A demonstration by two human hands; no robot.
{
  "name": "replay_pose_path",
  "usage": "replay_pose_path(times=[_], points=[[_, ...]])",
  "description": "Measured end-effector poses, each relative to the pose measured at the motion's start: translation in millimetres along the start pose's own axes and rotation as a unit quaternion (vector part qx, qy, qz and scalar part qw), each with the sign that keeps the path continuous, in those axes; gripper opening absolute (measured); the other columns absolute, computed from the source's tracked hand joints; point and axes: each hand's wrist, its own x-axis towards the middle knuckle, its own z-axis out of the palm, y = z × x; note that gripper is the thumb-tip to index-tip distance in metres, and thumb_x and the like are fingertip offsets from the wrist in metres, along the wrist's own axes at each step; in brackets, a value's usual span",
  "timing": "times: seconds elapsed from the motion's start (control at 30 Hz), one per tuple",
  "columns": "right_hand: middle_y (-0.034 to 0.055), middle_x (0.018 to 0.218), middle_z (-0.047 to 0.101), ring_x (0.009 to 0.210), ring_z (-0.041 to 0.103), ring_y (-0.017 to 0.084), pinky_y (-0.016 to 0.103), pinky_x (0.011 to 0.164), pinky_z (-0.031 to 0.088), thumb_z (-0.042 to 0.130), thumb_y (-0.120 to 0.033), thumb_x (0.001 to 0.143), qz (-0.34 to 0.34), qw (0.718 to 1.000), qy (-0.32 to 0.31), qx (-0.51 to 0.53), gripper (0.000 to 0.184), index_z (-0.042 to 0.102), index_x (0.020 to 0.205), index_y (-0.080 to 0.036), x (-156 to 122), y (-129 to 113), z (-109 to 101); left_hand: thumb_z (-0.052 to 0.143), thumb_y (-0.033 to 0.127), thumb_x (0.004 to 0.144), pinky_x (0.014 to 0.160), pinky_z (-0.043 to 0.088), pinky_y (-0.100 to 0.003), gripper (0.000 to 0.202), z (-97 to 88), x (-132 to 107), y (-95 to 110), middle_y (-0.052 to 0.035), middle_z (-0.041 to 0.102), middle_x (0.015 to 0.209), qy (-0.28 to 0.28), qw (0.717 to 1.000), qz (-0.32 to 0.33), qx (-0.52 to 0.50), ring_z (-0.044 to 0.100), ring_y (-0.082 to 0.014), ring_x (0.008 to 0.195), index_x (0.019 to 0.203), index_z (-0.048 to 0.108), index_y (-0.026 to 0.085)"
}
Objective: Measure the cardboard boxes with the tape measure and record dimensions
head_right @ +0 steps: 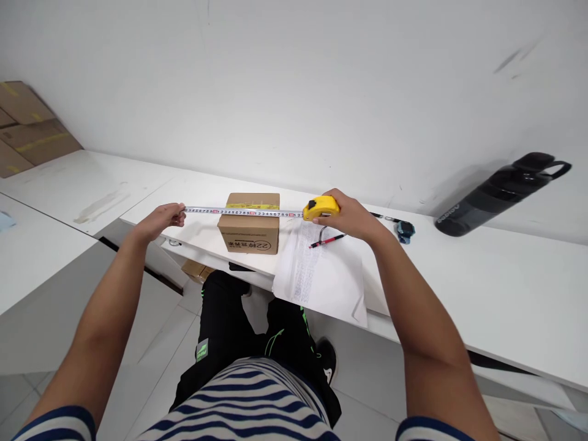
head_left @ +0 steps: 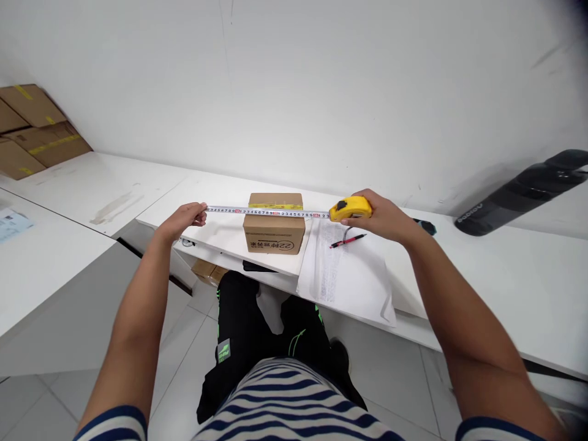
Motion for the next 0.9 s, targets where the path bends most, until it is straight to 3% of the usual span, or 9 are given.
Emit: replay_pose_path(times=[0.1,0.17,0.23,0.33,0.43,0.5,0.6,0.8,0.9], points=[[0.0065,0.106,0.066,0.087,0.063,0.026,0.039,0.069,0.052,0.075,-0.052,0.070,-0.046,0.998,0.042,-0.009,0.055,0.056,0.115,-0.027,-26.3,-18.3,12.2,0.060,0.051,0.081,0.074,0.051,-0.032,0.035,-4.5,7.3,15.8,-0.0043,0.060,0.074,0.033,0.999,-0.014,0.018,0.057,-0.0161,0.070,0.069,0.057,0.019],[0.0098,0.122,0.062,0.101,0.063,0.030,0.043,0.078,0.054,0.072,-0.051,0.073,-0.104,0.991,0.083,-0.008,0.061,0.052,0.126,-0.027,-48.2,-43.0,37.3,0.057,0.052,0.083,0.073,0.051,-0.033,0.036,9.1,22.2,37.5,-0.0065,0.062,0.080,0.052,0.998,-0.002,0.032,0.059,-0.0178,0.075,0.074,0.058,0.018],[0.0110,0.131,0.058,0.114,0.058,0.033,0.045,0.083,0.054,0.065,-0.048,0.081,-0.154,0.981,0.114,-0.018,0.057,0.051,0.131,-0.028,-67.9,-73.5,73.1,0.056,0.051,0.086,0.074,0.050,-0.035,0.035,35.8,42.3,63.6,-0.0091,0.064,0.089,0.028,0.998,0.036,0.046,0.061,-0.0201,0.082,0.080,0.059,0.017],[0.0104,0.140,0.053,0.108,0.063,0.032,0.044,0.075,0.055,0.049,-0.042,0.091,-0.153,0.979,0.108,-0.077,0.045,0.052,0.135,-0.031,-80.0,-114.3,129.7,0.048,0.050,0.091,0.079,0.047,-0.036,0.034,88.1,72.0,97.6,-0.0108,0.065,0.097,-0.052,0.983,0.120,0.128,0.060,-0.0223,0.089,0.085,0.058,0.018],[0.0112,0.144,0.049,0.095,0.067,0.031,0.043,0.071,0.055,0.040,-0.042,0.095,-0.113,0.978,0.121,-0.131,0.046,0.052,0.137,-0.029,-68.3,-134.9,165.3,0.040,0.047,0.094,0.082,0.044,-0.039,0.034,130.8,91.5,109.8,-0.0127,0.064,0.094,-0.002,0.955,0.161,0.250,0.059,-0.0265,0.089,0.087,0.055,0.018],[0.0125,0.143,0.050,0.086,0.068,0.029,0.042,0.066,0.055,0.038,-0.043,0.095,-0.096,0.973,0.135,-0.158,0.046,0.055,0.135,-0.027,-55.3,-137.7,173.9,0.034,0.046,0.095,0.084,0.043,-0.040,0.035,145.9,98.7,105.7,-0.0141,0.064,0.098,0.003,0.943,0.159,0.292,0.059,-0.0289,0.093,0.089,0.055,0.019],[0.0135,0.139,0.054,0.076,0.068,0.026,0.040,0.057,0.053,0.041,-0.046,0.094,-0.104,0.965,0.169,-0.172,0.045,0.058,0.130,-0.027,-38.5,-135.1,175.1,0.036,0.048,0.093,0.083,0.042,-0.041,0.035,151.9,102.3,93.7,-0.0141,0.066,0.101,-0.040,0.935,0.146,0.320,0.059,-0.0302,0.094,0.085,0.056,0.020],[0.0148,0.133,0.057,0.095,0.066,0.032,0.039,0.060,0.054,0.049,-0.049,0.091,-0.092,0.968,0.197,-0.122,0.046,0.058,0.129,-0.025,-19.1,-133.4,172.0,0.041,0.054,0.089,0.075,0.042,-0.037,0.037,143.7,88.4,85.6,-0.0090,0.068,0.089,-0.126,0.920,0.158,0.337,0.060,-0.0275,0.081,0.077,0.058,0.023],[0.0142,0.130,0.058,0.100,0.064,0.033,0.041,0.064,0.055,0.052,-0.048,0.089,-0.093,0.971,0.199,-0.094,0.045,0.059,0.128,-0.027,-17.3,-134.8,170.2,0.038,0.054,0.091,0.076,0.041,-0.037,0.038,143.2,80.0,84.4,-0.0083,0.068,0.089,-0.114,0.914,0.179,0.345,0.060,-0.0276,0.083,0.082,0.060,0.024]])
